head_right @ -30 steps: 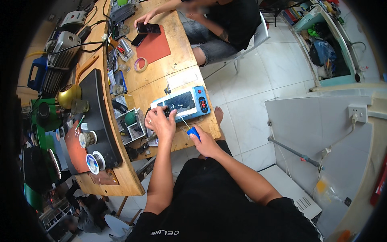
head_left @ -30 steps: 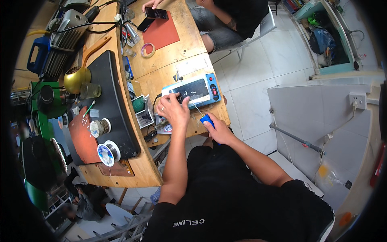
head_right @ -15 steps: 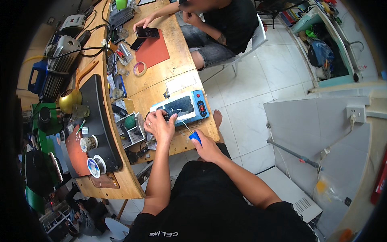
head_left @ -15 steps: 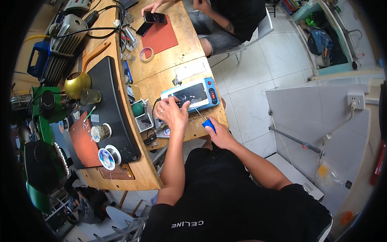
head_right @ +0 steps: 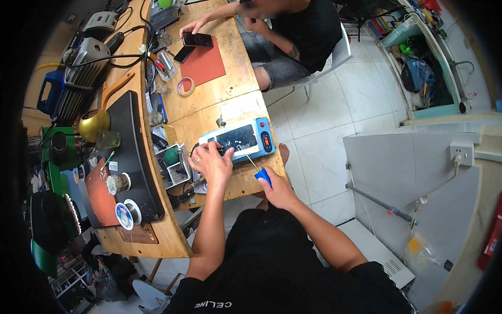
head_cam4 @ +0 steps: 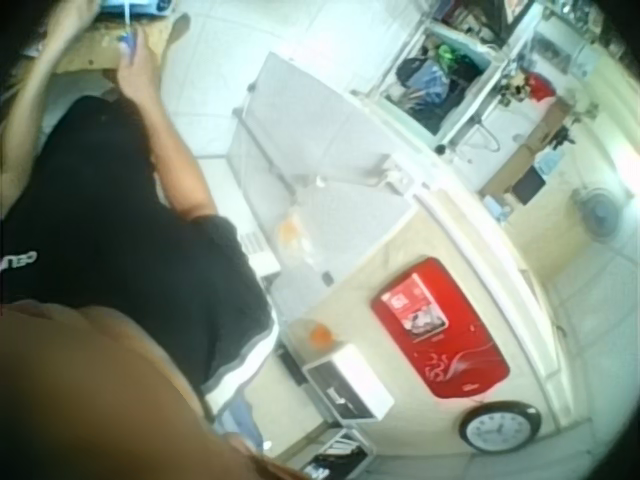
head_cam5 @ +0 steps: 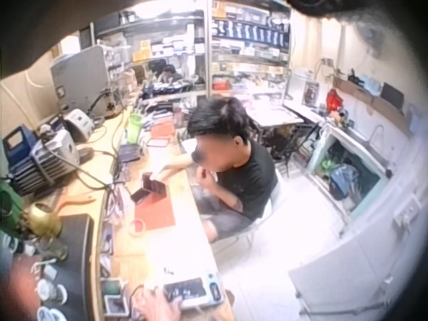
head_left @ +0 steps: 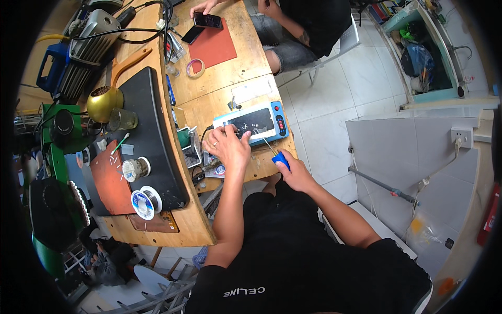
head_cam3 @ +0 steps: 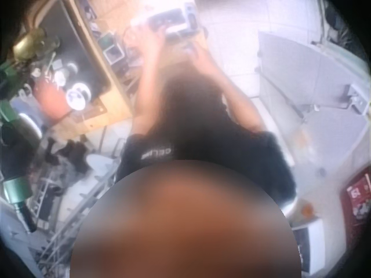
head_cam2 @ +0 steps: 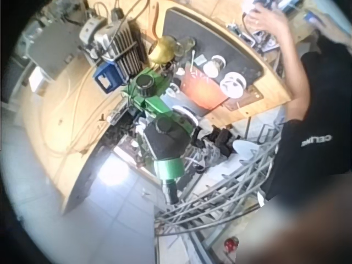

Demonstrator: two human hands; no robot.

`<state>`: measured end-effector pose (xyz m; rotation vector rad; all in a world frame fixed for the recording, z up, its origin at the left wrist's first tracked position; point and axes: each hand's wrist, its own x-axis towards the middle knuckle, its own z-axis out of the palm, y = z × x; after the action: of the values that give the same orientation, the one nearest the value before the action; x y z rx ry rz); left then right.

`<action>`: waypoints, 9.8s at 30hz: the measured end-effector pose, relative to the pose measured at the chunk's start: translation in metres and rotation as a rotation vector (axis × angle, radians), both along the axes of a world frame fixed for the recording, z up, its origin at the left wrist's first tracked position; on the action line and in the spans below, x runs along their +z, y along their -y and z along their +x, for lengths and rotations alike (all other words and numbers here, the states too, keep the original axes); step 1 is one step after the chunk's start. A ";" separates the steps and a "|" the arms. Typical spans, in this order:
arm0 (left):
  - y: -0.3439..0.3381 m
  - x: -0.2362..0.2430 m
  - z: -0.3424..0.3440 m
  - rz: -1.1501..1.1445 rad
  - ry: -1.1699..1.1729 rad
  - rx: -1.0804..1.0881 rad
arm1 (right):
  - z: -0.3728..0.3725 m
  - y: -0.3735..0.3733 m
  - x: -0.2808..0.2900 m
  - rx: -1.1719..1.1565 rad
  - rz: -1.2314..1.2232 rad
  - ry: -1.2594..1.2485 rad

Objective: The person uses a heated tool to soften adhesive on a smartphone screen and scrapes off the residue with a metal tool. They then wipe the surface with a cloth to remove remaining debris.

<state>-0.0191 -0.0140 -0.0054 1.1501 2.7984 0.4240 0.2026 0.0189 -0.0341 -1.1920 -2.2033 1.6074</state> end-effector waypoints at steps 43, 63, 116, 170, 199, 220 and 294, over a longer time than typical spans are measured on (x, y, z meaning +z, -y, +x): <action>-0.010 -0.002 -0.002 -0.015 -0.047 -0.022 | -0.035 0.042 0.008 -0.252 -0.335 -0.058; -0.014 0.006 -0.009 -0.091 0.013 -0.030 | -0.023 0.029 0.011 -0.264 -0.385 -0.039; -0.024 0.005 0.007 -0.178 0.053 0.049 | -0.022 0.039 -0.008 -0.355 -0.099 -0.140; 0.035 0.003 0.067 0.892 1.391 0.643 | -0.030 -0.114 0.080 0.737 -0.440 0.160; -0.076 -0.023 0.143 -0.004 0.204 0.382 | -0.142 -0.254 0.011 0.764 -0.009 0.204; -0.039 -0.021 0.127 0.044 -0.011 0.732 | -0.137 -0.251 0.007 0.724 0.056 0.171; -0.008 -0.053 0.036 0.728 0.659 1.232 | -0.116 -0.228 0.012 0.458 -0.033 0.202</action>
<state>0.0168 -0.0065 -0.0583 -0.7932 2.3497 1.5739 0.0865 0.2471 -0.0222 -0.9368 -2.7452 1.7479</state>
